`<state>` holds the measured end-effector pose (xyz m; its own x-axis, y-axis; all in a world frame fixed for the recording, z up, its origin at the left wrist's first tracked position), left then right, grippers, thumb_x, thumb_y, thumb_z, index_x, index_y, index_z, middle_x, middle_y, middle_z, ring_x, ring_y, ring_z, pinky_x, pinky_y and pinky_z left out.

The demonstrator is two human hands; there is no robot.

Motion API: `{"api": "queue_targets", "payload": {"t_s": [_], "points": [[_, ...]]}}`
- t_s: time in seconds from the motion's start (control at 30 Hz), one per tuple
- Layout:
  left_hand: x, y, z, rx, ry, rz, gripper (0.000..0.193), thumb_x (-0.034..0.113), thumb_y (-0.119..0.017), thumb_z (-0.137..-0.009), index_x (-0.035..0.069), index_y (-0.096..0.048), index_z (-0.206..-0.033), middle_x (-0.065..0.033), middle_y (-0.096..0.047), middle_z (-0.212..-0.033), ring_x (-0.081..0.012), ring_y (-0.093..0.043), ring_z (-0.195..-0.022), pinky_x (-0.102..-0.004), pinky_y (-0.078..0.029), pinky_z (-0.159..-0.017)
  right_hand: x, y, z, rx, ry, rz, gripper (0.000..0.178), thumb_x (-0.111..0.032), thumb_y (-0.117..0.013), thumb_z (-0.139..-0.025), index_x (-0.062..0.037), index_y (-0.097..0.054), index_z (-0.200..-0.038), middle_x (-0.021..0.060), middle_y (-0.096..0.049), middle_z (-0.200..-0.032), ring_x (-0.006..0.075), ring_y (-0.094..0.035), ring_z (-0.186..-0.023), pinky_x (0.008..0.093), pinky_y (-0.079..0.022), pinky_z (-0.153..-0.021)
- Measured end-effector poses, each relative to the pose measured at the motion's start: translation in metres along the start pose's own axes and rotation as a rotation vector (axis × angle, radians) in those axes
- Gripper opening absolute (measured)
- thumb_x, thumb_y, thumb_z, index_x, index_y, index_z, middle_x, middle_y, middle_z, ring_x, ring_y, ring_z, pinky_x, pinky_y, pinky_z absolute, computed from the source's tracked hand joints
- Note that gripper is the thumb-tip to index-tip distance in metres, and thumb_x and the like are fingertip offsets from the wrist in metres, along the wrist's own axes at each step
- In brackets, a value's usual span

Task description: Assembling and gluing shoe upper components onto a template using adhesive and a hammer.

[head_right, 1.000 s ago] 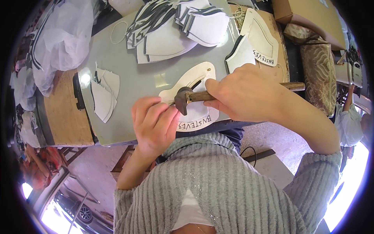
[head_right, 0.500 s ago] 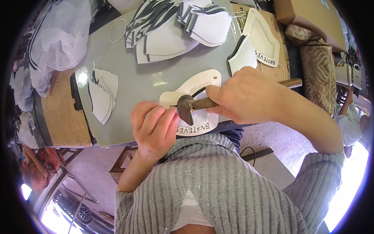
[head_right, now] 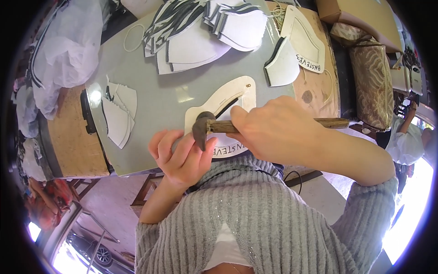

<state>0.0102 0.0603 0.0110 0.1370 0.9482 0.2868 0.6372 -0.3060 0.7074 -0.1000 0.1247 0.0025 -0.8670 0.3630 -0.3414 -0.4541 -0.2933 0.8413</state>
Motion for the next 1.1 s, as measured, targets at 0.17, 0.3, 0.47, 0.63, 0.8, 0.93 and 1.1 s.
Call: {"api": "queue_targets", "payload": {"t_s": [0.17, 0.3, 0.47, 0.63, 0.8, 0.93, 1.1], "points": [[0.006, -0.003, 0.0, -0.049, 0.002, -0.062, 0.02, 0.024, -0.078, -0.072, 0.009, -0.071, -0.084, 0.0005, -0.058, -0.089, -0.0229, -0.055, -0.088, -0.0434, -0.041, -0.084, 0.001, 0.0, 0.002, 0.093, -0.038, -0.038, 0.032, -0.031, -0.059, -0.093, -0.0022, -0.052, -0.081, 0.0118, -0.056, -0.051, 0.0318, -0.059, -0.045, 0.0425, -0.042, -0.043], [0.005, 0.002, 0.006, -0.06, 0.073, -0.069, 0.019, 0.022, -0.078, -0.072, 0.011, -0.068, -0.083, -0.0003, -0.063, -0.089, -0.0186, -0.058, -0.089, -0.0422, -0.04, -0.091, -0.007, 0.027, 0.018, 0.235, -0.006, -0.118, 0.032, -0.032, -0.056, -0.094, -0.0023, -0.051, -0.085, 0.0123, -0.058, -0.054, 0.0327, -0.06, -0.049, 0.0429, -0.045, -0.046], [0.005, 0.005, 0.006, -0.046, 0.079, 0.005, 0.025, 0.02, -0.079, -0.072, 0.01, -0.067, -0.091, -0.002, -0.064, -0.088, -0.0235, -0.059, -0.088, -0.0434, -0.041, -0.088, -0.002, -0.003, 0.013, 0.162, -0.059, -0.106, 0.033, -0.034, -0.055, -0.095, -0.0024, -0.05, -0.085, 0.0118, -0.059, -0.056, 0.0327, -0.061, -0.053, 0.0434, -0.046, -0.049], [0.001, 0.008, 0.004, -0.061, 0.118, 0.015, 0.024, 0.018, -0.079, -0.072, 0.01, -0.065, -0.089, -0.0021, -0.065, -0.089, -0.0234, -0.06, -0.088, -0.0407, -0.041, -0.086, -0.009, 0.008, 0.008, 0.113, -0.093, -0.047, 0.034, -0.034, -0.054, -0.096, -0.0015, -0.053, -0.085, 0.0141, -0.06, -0.059, 0.0331, -0.062, -0.056, 0.0445, -0.047, -0.052], [-0.035, -0.001, -0.015, -0.14, 0.322, 0.15, 0.019, 0.021, -0.077, -0.074, 0.011, -0.063, -0.08, -0.001, -0.061, -0.082, -0.0215, -0.057, -0.081, -0.0401, -0.038, -0.082, 0.006, 0.011, 0.001, 0.232, -0.059, -0.139, 0.032, -0.032, -0.057, -0.094, -0.003, -0.05, -0.084, 0.0156, -0.055, -0.058, 0.0371, -0.059, -0.056, 0.0462, -0.045, -0.053], [-0.047, -0.022, -0.036, -0.362, 0.367, 0.167, 0.02, 0.018, -0.076, -0.073, 0.013, -0.057, -0.076, 0.0012, -0.055, -0.07, -0.0208, -0.05, -0.069, -0.038, -0.033, -0.07, 0.026, 0.053, 0.03, 0.505, -0.134, -0.278, 0.036, -0.034, -0.055, -0.095, 0.0, -0.053, -0.082, 0.0177, -0.057, -0.059, 0.038, -0.06, -0.059, 0.0456, -0.046, -0.055], [-0.055, -0.035, -0.037, -0.554, 0.364, 0.184, 0.018, 0.014, -0.073, -0.075, 0.013, -0.057, -0.08, 0.0024, -0.051, -0.062, -0.019, -0.048, -0.065, -0.0368, -0.031, -0.067, 0.038, 0.05, 0.053, 0.493, -0.23, -0.304, 0.036, -0.034, -0.053, -0.096, -0.0004, -0.053, -0.084, 0.0178, -0.056, -0.059, 0.0393, -0.059, -0.061, 0.0475, -0.045, -0.056]]}}
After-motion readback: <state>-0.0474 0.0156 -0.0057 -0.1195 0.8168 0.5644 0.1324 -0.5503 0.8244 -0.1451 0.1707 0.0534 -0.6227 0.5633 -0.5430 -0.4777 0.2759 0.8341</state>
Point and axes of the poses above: each hand's wrist, its own z-axis away from the middle knuckle, its own y-axis out of the back of the hand, x = y × z, the point moved 10 cm from there along -z, towards the middle knuckle
